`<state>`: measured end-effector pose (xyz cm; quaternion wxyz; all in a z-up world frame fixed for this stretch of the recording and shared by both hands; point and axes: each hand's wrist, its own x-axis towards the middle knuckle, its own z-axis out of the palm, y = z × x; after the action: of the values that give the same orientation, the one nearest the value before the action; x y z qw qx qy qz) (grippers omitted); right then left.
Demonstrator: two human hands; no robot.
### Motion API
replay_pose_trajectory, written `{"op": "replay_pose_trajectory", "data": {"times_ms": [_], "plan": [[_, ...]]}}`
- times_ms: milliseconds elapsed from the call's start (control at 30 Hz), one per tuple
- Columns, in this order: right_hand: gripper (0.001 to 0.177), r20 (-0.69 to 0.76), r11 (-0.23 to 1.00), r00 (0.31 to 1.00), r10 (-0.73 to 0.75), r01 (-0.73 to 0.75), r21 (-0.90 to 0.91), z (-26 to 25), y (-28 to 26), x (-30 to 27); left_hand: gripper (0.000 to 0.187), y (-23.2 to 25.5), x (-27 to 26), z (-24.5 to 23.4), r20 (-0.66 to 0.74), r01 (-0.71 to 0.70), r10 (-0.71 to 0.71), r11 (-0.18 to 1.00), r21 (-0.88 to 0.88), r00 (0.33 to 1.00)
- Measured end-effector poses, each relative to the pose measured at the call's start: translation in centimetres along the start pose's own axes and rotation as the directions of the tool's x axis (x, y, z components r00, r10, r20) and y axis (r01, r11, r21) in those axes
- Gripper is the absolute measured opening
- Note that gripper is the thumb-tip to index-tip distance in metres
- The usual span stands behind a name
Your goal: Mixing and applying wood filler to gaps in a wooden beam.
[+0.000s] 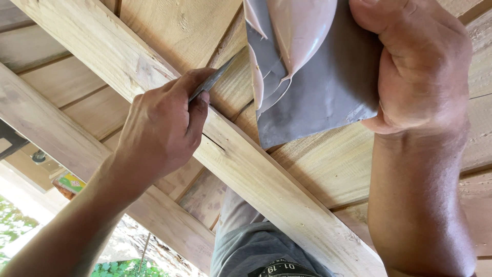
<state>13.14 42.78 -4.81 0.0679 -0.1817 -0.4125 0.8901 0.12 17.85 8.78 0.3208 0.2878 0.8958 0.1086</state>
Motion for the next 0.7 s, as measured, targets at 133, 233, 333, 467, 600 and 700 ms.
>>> {"op": "replay_pose_trajectory", "data": {"times_ms": [133, 233, 333, 467, 600, 700], "plan": [[0.009, -0.008, 0.994, 0.999, 0.035, -0.034, 0.105, -0.2, 0.1, 0.1, 0.027, 0.3, 0.0, 0.2, 0.005, 0.012, -0.012, 1.0, 0.001, 1.0], [0.01, 0.008, 0.994, 1.0, 0.027, -0.028, 0.103, -0.3, 0.1, 0.2, 0.028, 0.7, -0.1, 0.4, 0.044, 0.066, -0.066, 0.998, -0.002, 0.997], [0.011, 0.038, 0.997, 0.998, -0.059, 0.061, -0.051, -0.4, 0.1, 0.2, 0.03, 0.9, -0.2, 0.7, 0.061, 0.078, -0.077, 0.997, -0.013, 0.995], [0.012, 0.113, 0.944, 0.979, -0.169, 0.193, -0.267, -0.3, 0.2, 0.2, 0.03, 0.9, -0.6, 0.8, 0.03, 0.03, -0.03, 1.0, -0.008, 0.999], [0.013, 0.175, 0.871, 0.957, -0.232, 0.284, -0.401, -0.9, 0.0, 0.2, 0.029, 1.6, -0.6, 0.9, 0.045, 0.032, -0.031, 0.999, -0.01, 0.999], [0.014, 0.141, 0.912, 0.97, -0.2, 0.237, -0.336, -0.8, -0.2, 0.3, 0.029, 1.8, -0.8, 1.3, 0.054, 0.019, -0.019, 1.0, -0.005, 0.998]]}}
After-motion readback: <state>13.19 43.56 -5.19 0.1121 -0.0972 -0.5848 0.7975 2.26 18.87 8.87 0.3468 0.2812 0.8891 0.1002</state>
